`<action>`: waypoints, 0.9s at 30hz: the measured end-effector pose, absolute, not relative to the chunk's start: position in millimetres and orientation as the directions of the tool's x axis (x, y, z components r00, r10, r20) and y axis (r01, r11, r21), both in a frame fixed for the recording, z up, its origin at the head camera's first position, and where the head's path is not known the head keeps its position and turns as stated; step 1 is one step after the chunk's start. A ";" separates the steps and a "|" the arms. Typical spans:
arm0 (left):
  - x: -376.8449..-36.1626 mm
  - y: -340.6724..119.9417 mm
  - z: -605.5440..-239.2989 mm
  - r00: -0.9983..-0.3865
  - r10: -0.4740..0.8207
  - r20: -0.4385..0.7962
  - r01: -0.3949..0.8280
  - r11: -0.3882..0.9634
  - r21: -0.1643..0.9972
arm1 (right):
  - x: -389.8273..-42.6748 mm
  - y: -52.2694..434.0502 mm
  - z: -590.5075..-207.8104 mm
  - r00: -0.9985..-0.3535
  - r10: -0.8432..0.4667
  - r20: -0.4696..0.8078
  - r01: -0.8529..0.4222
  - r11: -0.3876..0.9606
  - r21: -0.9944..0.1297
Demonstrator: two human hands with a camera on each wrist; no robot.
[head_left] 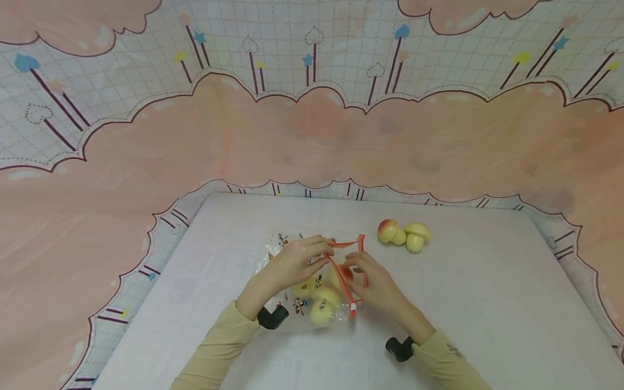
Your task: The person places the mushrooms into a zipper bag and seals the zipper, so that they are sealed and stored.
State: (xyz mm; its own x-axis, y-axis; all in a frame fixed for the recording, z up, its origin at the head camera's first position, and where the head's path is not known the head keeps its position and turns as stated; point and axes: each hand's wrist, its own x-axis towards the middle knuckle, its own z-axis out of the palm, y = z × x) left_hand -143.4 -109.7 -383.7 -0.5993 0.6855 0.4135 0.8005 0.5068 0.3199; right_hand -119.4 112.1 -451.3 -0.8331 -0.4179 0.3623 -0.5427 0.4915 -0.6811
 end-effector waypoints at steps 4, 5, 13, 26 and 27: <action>-143.9 -109.7 -384.6 -0.614 0.682 0.397 0.789 0.521 0.326 | -116.3 113.6 -449.1 -0.854 -0.412 0.317 -0.508 0.529 -0.680; -144.0 -109.5 -384.8 -0.617 0.681 0.395 0.787 0.522 0.329 | -115.4 114.4 -448.1 -0.861 -0.408 0.303 -0.495 0.537 -0.683; -144.1 -108.8 -385.3 -0.624 0.675 0.394 0.781 0.534 0.323 | -106.7 126.8 -445.2 -0.924 -0.334 0.189 -0.362 0.596 -0.717; -143.1 -110.4 -383.3 -0.630 0.667 0.396 0.776 0.539 0.326 | -105.0 157.7 -457.3 -0.911 -0.299 0.285 -0.411 0.598 -0.688; -143.2 -110.4 -383.4 -0.627 0.668 0.400 0.779 0.536 0.326 | -105.3 160.4 -458.2 -0.911 -0.296 0.288 -0.412 0.605 -0.682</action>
State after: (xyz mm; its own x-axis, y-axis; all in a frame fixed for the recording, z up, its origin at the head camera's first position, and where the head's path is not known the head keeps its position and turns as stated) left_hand -143.2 -110.4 -383.4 -0.6275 0.6679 0.4002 0.7786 0.5364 0.3257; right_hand -105.3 160.4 -458.2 -0.9108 -0.2957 0.2880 -0.4119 0.6047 -0.6817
